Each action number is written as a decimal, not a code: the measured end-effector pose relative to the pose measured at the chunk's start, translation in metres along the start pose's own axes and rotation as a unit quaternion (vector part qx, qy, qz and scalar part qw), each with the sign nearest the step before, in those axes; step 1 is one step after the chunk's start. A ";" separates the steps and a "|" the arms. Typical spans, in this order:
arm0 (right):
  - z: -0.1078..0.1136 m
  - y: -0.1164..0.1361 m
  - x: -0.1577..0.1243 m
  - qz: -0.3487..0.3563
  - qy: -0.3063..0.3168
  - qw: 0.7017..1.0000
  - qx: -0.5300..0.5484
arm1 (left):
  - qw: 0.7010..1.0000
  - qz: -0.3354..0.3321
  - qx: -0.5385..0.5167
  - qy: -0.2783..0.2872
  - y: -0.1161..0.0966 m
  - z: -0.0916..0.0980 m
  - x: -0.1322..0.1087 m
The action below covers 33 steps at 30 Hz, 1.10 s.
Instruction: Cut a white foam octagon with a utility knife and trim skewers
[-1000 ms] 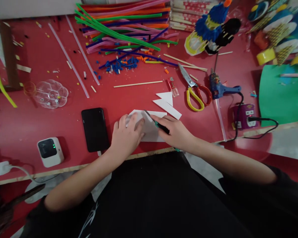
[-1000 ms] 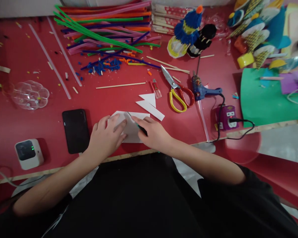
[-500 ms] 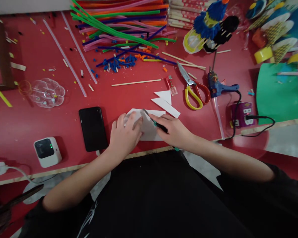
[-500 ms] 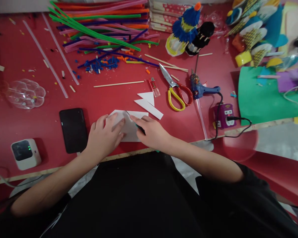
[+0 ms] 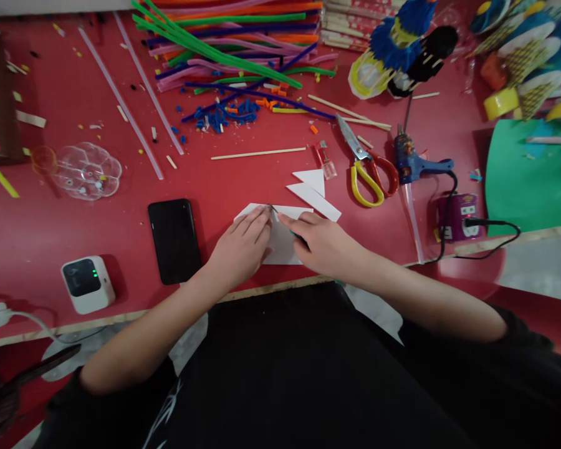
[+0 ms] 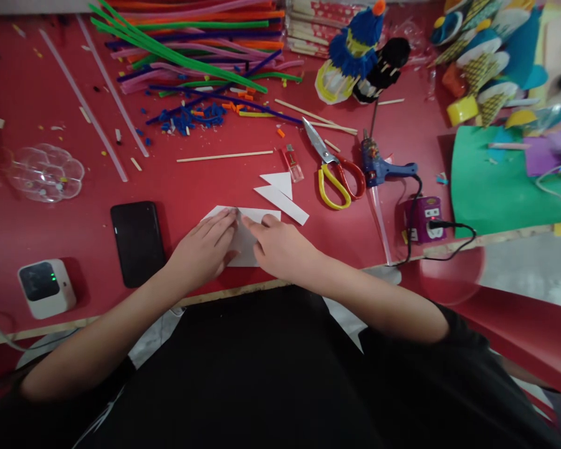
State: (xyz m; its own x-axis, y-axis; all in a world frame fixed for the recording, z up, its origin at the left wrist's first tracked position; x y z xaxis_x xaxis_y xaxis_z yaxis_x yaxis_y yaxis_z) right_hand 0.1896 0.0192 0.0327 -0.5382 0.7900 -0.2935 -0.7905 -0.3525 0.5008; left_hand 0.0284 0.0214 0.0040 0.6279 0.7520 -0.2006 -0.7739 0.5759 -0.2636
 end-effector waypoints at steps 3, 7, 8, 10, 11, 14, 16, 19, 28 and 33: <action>0.001 0.001 0.000 -0.002 -0.006 1.000 -0.004 | 1.000 -0.001 0.011 0.002 -0.003 -0.001 -0.001; 0.006 0.005 0.002 -0.010 0.005 1.000 -0.005 | 0.999 0.002 0.031 0.004 -0.007 -0.004 -0.001; 0.008 0.006 0.002 -0.015 0.014 1.000 -0.006 | 0.999 0.002 0.037 0.006 -0.007 -0.004 -0.001; 0.010 0.008 0.002 -0.024 0.033 0.999 -0.009 | 0.999 0.002 0.046 0.009 -0.008 -0.004 0.000; 0.011 0.008 0.002 -0.026 0.040 0.999 -0.011 | 0.999 0.003 0.049 0.010 -0.008 -0.004 0.000; 0.012 0.009 -0.002 -0.020 0.045 0.999 -0.017 | 0.999 0.010 0.049 0.011 -0.008 -0.003 0.001; 0.012 0.010 -0.005 -0.016 0.040 0.999 -0.018 | 0.999 0.013 0.051 0.013 -0.009 -0.002 0.001; 0.013 0.010 -0.010 -0.023 0.044 0.999 -0.019 | 0.998 0.016 0.052 0.012 -0.010 -0.001 0.001; 0.011 0.011 -0.022 -0.033 0.037 0.999 -0.004 | 0.999 0.022 0.025 0.001 -0.010 0.002 0.000; 0.019 0.009 -0.019 -0.020 0.037 0.999 -0.009 | 0.999 0.027 0.020 -0.011 -0.006 0.009 0.000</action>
State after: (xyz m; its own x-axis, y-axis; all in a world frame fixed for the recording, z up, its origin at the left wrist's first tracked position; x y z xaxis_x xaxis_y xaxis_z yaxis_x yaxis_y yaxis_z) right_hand 0.1984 0.0109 0.0584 -0.5250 0.7651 -0.3728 -0.8169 -0.3299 0.4732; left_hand 0.0322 0.0210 0.0138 0.5827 0.7896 -0.1923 -0.8101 0.5458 -0.2141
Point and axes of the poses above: each hand's wrist, its own x-axis towards the middle knuckle, its own z-axis out of the back of the hand, y = z × x, the point moved 4 cm from there along x, towards the middle knuckle, and after that the axes turned 9 degrees about z, right-handed, at the moved point
